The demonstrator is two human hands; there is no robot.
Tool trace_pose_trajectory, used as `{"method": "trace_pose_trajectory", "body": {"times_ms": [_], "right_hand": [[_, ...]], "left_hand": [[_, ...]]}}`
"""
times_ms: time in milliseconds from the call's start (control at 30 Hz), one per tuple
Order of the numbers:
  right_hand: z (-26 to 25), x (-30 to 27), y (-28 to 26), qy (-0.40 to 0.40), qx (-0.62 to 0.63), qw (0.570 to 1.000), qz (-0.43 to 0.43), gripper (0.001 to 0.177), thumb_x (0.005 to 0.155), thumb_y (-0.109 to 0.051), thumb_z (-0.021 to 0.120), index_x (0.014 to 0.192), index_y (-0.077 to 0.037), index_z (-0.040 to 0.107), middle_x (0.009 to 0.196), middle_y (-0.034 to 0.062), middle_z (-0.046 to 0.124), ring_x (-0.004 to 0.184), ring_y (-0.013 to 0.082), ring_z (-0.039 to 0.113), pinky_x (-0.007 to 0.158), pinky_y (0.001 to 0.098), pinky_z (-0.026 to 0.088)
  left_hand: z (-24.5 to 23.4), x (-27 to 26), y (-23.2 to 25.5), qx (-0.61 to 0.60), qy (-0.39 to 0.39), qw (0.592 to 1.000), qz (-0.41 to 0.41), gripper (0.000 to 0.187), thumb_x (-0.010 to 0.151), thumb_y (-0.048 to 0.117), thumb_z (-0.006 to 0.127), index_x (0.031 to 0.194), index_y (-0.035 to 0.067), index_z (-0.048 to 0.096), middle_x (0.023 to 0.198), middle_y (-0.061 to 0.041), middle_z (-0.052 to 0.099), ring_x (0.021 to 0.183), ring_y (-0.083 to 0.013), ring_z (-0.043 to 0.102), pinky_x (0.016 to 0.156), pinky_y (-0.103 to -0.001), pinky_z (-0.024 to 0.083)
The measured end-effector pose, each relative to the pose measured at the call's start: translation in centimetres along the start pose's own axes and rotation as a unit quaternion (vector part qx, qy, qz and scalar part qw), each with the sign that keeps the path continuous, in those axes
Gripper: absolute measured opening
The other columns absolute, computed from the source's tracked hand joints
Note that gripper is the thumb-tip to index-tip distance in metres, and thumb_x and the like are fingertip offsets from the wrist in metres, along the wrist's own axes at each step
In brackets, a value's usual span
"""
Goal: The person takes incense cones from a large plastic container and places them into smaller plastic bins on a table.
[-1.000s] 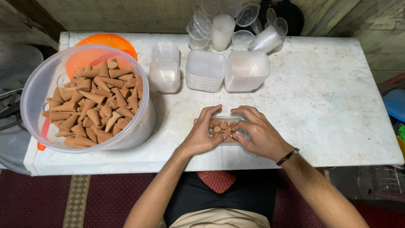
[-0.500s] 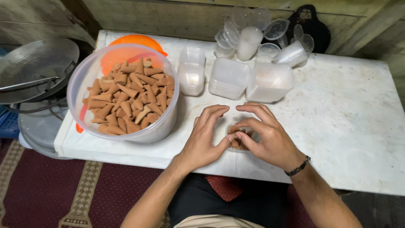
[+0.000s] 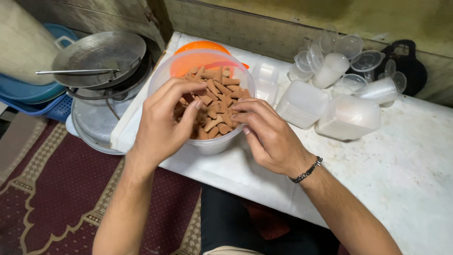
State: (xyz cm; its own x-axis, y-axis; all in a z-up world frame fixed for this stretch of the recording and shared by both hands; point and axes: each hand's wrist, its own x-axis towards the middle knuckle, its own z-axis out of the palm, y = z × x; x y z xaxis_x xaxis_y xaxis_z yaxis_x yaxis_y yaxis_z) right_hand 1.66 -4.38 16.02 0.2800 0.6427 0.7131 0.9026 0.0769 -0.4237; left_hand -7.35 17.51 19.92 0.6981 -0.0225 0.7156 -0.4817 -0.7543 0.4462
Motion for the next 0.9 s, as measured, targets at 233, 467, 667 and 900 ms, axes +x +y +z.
{"method": "trace_pose_trajectory", "body": {"times_ms": [233,467,667,900], "right_hand": [[0.6,-0.3,1.2,0.024,0.037,0.998,0.053,0.032,0.093,0.011,0.042,0.116,0.005,0.063,0.113,0.0206,0.067,0.113,0.0451,0.067,0.094,0.0531,0.053],[0.4,-0.2,1.3,0.026,0.044,0.997,0.052,0.030,0.091,0.013,0.042,0.112,0.006,0.063,0.109,0.0201,0.068,0.107,0.0427,0.069,0.091,0.0507,0.055],[0.4,-0.1,1.2,0.027,0.050,0.997,0.055,0.029,0.091,0.012,0.043,0.111,0.006,0.063,0.108,0.0198,0.068,0.107,0.0417,0.069,0.091,0.0499,0.055],[0.4,-0.3,1.2,0.031,0.066,0.996,0.053,0.028,0.092,0.010,0.044,0.110,0.005,0.064,0.108,0.0200,0.068,0.105,0.0410,0.069,0.090,0.0493,0.055]], "left_hand": [[-0.7,2.6,-4.8,0.156,-0.145,0.977,-0.003,0.015,0.085,-0.001,0.075,0.098,0.004,0.072,0.092,-0.015,0.069,0.083,-0.0414,0.066,0.074,-0.051,0.049],[2.8,4.1,-6.5,0.218,-0.257,0.941,-0.007,0.014,0.083,0.024,0.079,0.094,0.016,0.076,0.098,-0.006,0.064,0.096,-0.0311,0.063,0.084,-0.043,0.047],[4.8,5.1,-6.0,0.278,-0.334,0.900,-0.025,0.023,0.084,0.033,0.078,0.099,0.015,0.079,0.098,-0.007,0.061,0.096,-0.0278,0.061,0.085,-0.041,0.046],[5.0,4.9,-6.4,0.256,-0.332,0.906,-0.066,0.014,0.083,0.028,0.078,0.090,0.016,0.078,0.100,-0.004,0.059,0.102,-0.0261,0.061,0.088,-0.039,0.048]]}}
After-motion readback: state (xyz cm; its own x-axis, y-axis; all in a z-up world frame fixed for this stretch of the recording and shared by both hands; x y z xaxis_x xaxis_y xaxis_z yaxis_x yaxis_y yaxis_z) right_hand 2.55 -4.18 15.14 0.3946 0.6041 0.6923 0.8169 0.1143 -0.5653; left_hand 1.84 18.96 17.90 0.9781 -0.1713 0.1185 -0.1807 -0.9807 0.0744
